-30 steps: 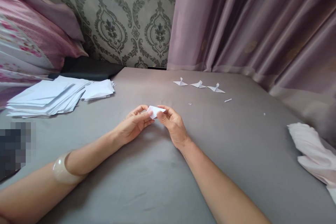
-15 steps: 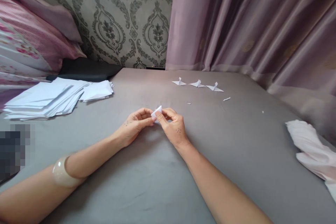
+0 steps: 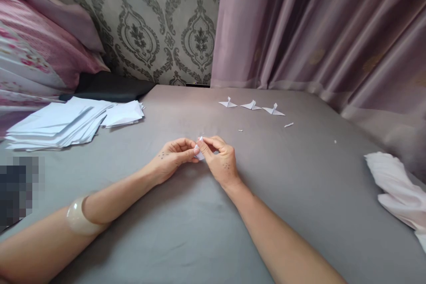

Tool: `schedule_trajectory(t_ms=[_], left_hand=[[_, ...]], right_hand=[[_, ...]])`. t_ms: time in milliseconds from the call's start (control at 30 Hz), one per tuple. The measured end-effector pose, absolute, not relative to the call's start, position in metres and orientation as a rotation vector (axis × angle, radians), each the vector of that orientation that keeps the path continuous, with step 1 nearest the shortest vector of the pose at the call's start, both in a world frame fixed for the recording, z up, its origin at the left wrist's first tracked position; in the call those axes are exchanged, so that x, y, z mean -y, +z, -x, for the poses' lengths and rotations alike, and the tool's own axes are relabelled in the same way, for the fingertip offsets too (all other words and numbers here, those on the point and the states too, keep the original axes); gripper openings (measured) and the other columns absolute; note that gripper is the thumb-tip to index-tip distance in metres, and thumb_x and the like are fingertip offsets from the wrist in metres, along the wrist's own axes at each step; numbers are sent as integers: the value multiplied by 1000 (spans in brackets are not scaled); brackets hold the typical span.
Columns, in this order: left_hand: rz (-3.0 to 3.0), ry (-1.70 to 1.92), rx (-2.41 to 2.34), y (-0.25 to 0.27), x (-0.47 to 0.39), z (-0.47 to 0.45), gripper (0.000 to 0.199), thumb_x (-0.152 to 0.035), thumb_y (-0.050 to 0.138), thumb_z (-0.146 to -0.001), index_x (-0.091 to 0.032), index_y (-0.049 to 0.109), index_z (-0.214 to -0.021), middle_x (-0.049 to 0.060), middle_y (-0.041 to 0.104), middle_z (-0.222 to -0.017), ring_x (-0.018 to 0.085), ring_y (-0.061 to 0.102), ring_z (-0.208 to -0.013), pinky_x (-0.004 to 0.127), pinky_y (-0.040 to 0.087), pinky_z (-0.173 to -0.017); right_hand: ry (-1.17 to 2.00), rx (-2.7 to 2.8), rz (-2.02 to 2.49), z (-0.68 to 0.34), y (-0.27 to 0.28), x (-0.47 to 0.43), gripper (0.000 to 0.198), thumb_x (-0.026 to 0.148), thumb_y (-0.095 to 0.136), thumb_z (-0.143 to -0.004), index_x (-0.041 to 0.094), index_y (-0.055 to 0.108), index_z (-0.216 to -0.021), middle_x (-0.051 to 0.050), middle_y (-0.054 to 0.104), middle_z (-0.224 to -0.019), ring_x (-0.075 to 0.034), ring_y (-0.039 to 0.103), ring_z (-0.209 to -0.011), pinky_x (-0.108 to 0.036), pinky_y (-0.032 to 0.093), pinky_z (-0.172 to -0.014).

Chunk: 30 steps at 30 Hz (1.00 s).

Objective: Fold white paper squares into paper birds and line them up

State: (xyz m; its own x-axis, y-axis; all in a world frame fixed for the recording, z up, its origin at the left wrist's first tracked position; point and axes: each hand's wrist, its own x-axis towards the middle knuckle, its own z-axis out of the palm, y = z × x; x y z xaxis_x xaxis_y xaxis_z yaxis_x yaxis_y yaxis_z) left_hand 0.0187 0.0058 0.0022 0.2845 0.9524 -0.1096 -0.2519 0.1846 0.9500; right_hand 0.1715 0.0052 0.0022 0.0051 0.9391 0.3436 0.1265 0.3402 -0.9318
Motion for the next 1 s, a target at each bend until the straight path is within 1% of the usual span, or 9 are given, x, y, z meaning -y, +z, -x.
schedule_trajectory(t_ms=[200,367,467,533,667,733,800,900,1000], left_hand=[[-1015,1073,-841,6,-4,-22,26,-31,81,-68,-15,66,-82,2,67,-84,14,63,-84,29,51,-82],[-1061,1034,-946,9,-2,-21,25,-35,79,-68,-14,70,-77,4,68,-79,14,62,-73,30,52,-77],[-1042,986,-964,10,-1,-20,26,-37,78,-70,-13,72,-77,4,67,-78,13,62,-70,30,53,-75],[-1029,968,-959,10,-1,-20,26,-37,78,-70,-13,72,-77,5,66,-79,13,62,-69,28,53,-73],[-924,998,-985,9,-5,-18,25,-35,78,-69,-12,70,-76,6,65,-75,13,60,-66,24,50,-60],[-836,1063,-1012,7,-9,-16,23,-32,78,-68,-12,69,-76,5,64,-73,12,59,-66,22,47,-56],[-796,1126,-1034,4,-13,-14,22,-30,79,-67,-13,69,-76,4,63,-73,11,58,-66,20,44,-53],[-822,1145,-1042,3,-16,-12,21,-29,78,-67,-13,69,-75,4,62,-72,10,54,-62,20,39,-51],[-887,1115,-1031,3,-15,-13,24,-35,77,-68,-13,68,-73,4,61,-71,9,51,-61,21,38,-53]], right_hand=[[830,1451,1020,-170,5,-3,13,33,65,-81,25,74,-77,-1,65,-76,-14,59,-71,-29,47,-67],[851,1444,1060,-172,5,-3,17,36,64,-81,23,73,-74,-1,65,-75,-15,57,-69,-29,46,-66],[880,1418,1125,-172,5,-4,22,39,66,-79,21,70,-66,0,61,-67,-13,54,-63,-28,43,-62],[969,1380,1158,-172,5,-5,25,42,68,-77,20,70,-65,0,61,-66,-13,53,-62,-28,43,-61],[1340,1155,1142,-173,6,-9,40,57,64,-76,19,74,-82,-4,67,-73,-14,58,-64,-29,46,-62],[1450,1074,1141,-174,7,-10,49,63,62,-74,18,75,-87,-6,69,-79,-14,59,-64,-28,47,-60],[1471,1119,1153,-175,8,-10,48,62,66,-71,16,75,-84,-7,69,-79,-13,59,-64,-27,46,-58],[1421,1237,1172,-176,8,-9,38,52,76,-65,17,75,-78,-5,68,-71,-13,57,-61,-26,44,-57],[1379,1222,1211,-174,5,-8,32,46,79,-61,18,74,-76,-2,66,-65,-12,55,-58,-26,42,-56]])
